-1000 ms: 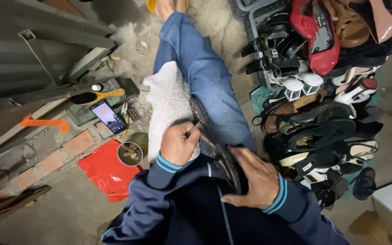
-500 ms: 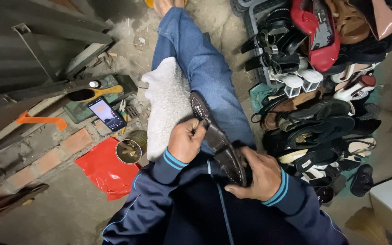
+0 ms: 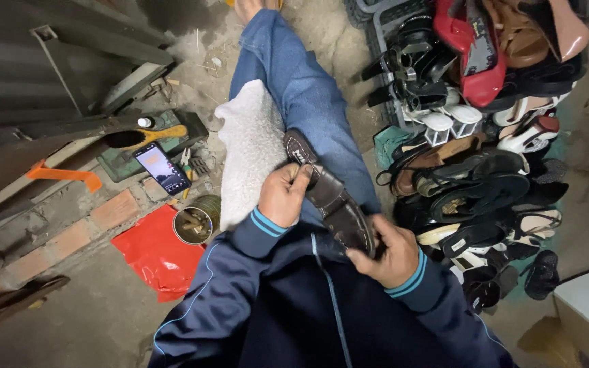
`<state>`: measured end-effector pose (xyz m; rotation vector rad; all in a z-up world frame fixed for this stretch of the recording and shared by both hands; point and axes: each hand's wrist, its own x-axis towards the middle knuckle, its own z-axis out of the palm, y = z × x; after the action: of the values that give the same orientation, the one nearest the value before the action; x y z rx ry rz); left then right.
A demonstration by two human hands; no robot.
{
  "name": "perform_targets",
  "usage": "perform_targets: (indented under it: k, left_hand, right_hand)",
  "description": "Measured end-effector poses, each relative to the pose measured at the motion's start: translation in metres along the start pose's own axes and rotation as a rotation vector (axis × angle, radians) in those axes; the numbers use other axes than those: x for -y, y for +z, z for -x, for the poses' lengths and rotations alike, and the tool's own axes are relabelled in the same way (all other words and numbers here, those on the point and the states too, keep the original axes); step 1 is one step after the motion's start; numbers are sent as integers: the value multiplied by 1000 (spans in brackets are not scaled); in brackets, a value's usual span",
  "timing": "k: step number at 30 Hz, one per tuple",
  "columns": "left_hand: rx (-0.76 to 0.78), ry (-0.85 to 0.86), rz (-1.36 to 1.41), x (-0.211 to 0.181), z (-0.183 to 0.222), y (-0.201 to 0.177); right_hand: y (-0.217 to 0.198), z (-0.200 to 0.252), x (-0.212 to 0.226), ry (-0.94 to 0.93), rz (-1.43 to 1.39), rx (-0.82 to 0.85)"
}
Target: Repairing a brown sandal by trimming excess material and inspecting the structure while sitting on the floor.
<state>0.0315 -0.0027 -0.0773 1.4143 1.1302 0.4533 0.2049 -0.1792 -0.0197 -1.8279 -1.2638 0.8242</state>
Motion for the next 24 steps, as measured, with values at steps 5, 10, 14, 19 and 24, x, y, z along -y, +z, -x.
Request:
perform_targets:
  k: [5, 10, 14, 19, 24]
  left_hand:
    - [-22, 24, 104, 3, 7, 9]
    - [12, 41, 161, -29, 34, 1]
    - [83, 31, 134, -28, 53, -6]
    - [139, 79, 126, -35, 65, -6]
    - [197, 134, 162, -43, 75, -6]
  right_hand:
    - [-3, -2, 33, -31, 46, -39]
    - [-15, 25, 21, 26, 35, -138]
    - [-30, 46, 11, 56, -106, -275]
    - [-38, 64, 24, -48, -41, -329]
    - [-48, 70, 57, -89, 24, -399]
